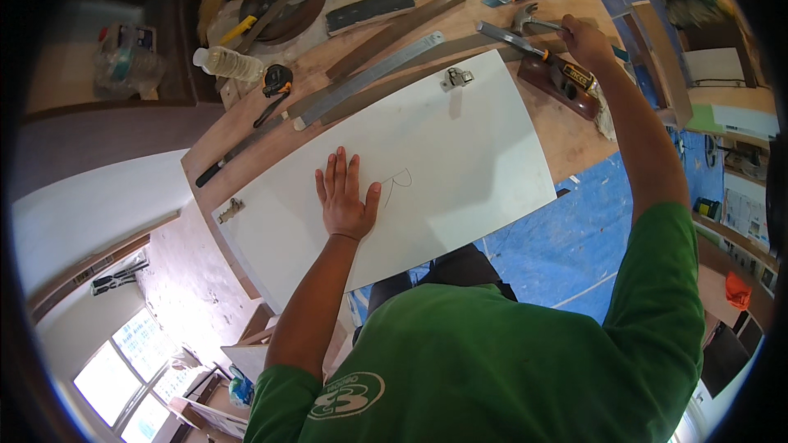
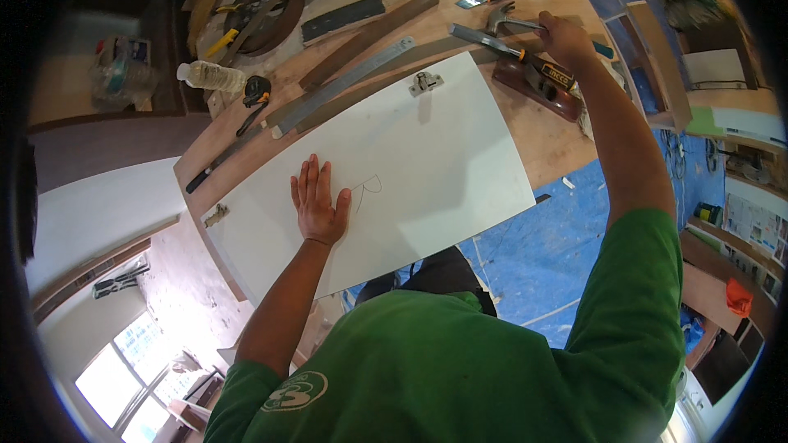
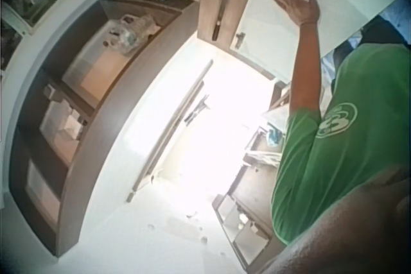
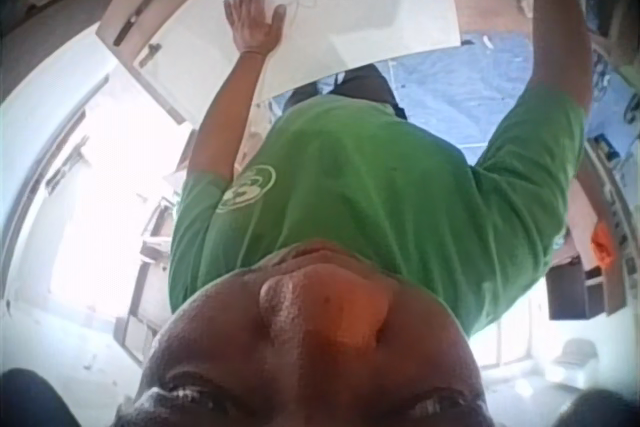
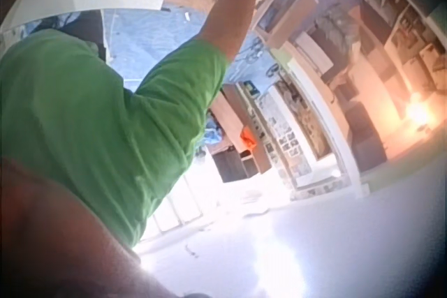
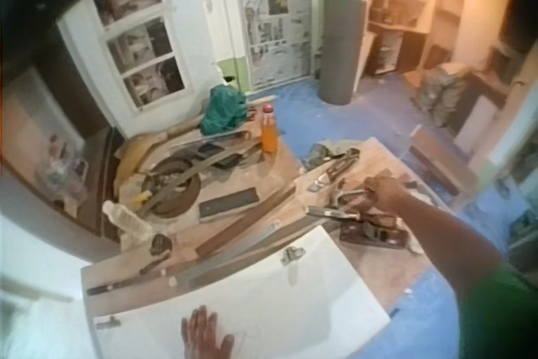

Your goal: The person uses a hammer to tap a white cabinet door into place on a workbench, then flips the door to inspect the back and uses a utility knife to trim the edge. The person handles the door and tools directly without visible fasteners.

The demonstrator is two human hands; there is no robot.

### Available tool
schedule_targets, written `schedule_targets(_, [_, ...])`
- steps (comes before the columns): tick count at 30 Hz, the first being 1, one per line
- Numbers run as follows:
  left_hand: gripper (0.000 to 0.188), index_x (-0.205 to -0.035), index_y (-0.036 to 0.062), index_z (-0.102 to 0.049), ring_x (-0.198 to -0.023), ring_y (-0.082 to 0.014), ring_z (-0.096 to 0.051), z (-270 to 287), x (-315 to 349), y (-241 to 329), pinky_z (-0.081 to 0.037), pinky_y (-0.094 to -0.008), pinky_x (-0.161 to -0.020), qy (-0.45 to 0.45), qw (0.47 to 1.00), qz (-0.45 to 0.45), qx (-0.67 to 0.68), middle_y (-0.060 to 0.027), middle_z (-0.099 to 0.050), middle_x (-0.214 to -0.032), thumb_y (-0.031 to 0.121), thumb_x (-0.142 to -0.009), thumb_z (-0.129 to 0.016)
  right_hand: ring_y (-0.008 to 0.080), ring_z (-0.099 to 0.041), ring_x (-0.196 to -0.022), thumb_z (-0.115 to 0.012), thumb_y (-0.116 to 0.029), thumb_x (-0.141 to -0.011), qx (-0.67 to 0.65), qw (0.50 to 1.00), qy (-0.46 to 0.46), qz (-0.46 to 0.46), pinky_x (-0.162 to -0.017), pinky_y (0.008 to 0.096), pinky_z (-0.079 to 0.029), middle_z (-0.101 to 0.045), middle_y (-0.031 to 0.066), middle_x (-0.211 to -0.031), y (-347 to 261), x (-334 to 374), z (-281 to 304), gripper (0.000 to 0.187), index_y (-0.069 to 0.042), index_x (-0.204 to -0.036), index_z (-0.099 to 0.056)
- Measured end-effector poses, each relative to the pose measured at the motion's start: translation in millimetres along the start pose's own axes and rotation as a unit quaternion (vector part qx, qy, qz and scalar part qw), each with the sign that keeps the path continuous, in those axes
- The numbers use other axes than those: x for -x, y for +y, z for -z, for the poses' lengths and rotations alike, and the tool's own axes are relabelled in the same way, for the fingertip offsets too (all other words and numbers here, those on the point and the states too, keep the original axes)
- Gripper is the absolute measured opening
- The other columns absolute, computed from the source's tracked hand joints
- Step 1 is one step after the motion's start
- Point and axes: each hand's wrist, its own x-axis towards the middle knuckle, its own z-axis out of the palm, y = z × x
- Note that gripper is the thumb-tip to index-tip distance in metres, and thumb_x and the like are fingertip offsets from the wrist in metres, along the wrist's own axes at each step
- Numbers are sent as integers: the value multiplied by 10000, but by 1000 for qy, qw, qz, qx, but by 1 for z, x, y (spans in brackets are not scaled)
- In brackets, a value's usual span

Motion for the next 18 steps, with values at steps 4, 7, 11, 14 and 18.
schedule_targets(4, [670,-1525,66,-453,-1559,-336,-230,-4,-1,-2,-77,-556,-1267,-1,1000,-10,-5,-149,-304,-1673,508,-1022,-483,438,-675,-1009,-536,-355,-1032,37,993,80,-79,-843,537,-526,-718,208,-1034,10,26,-4,282,-103,-1116,-632])
schedule_targets(7, [685,-1530,62,-446,-1563,-340,-218,-6,2,-7,-70,-559,-1266,-4,1000,-13,-4,-147,-287,-1681,522,-1023,-471,463,-666,-1014,-499,-411,-1053,-52,976,124,-174,-857,546,-519,-713,232,-1035,-6,61,3,363,-87,-1112,-651])
schedule_targets(11, [709,-1541,61,-426,-1568,-346,-200,-3,4,-11,-39,-575,-1262,5,1000,-22,19,-149,-280,-1684,550,-1028,-449,341,-702,-867,-502,-421,-1071,-298,888,209,-282,-773,438,-534,-708,173,-891,-41,121,6,428,-30,-1020,-670])
schedule_targets(14, [713,-1543,60,-419,-1567,-343,-206,-2,4,-11,-28,-583,-1258,2,998,-59,38,-146,-290,-1680,556,-1031,-443,108,-617,-696,-522,-367,-1088,-513,777,236,-276,-618,293,-487,-624,41,-767,-80,197,8,393,-20,-946,-639])
schedule_targets(18, [694,-1535,63,-430,-1566,-334,-216,-9,1,-13,-27,-587,-1254,0,989,-130,75,-142,-323,-1667,550,-1040,-431,113,-510,-521,-503,-386,-1097,-588,718,212,-307,-489,270,-403,-554,22,-657,-203,316,13,387,-43,-952,-603])
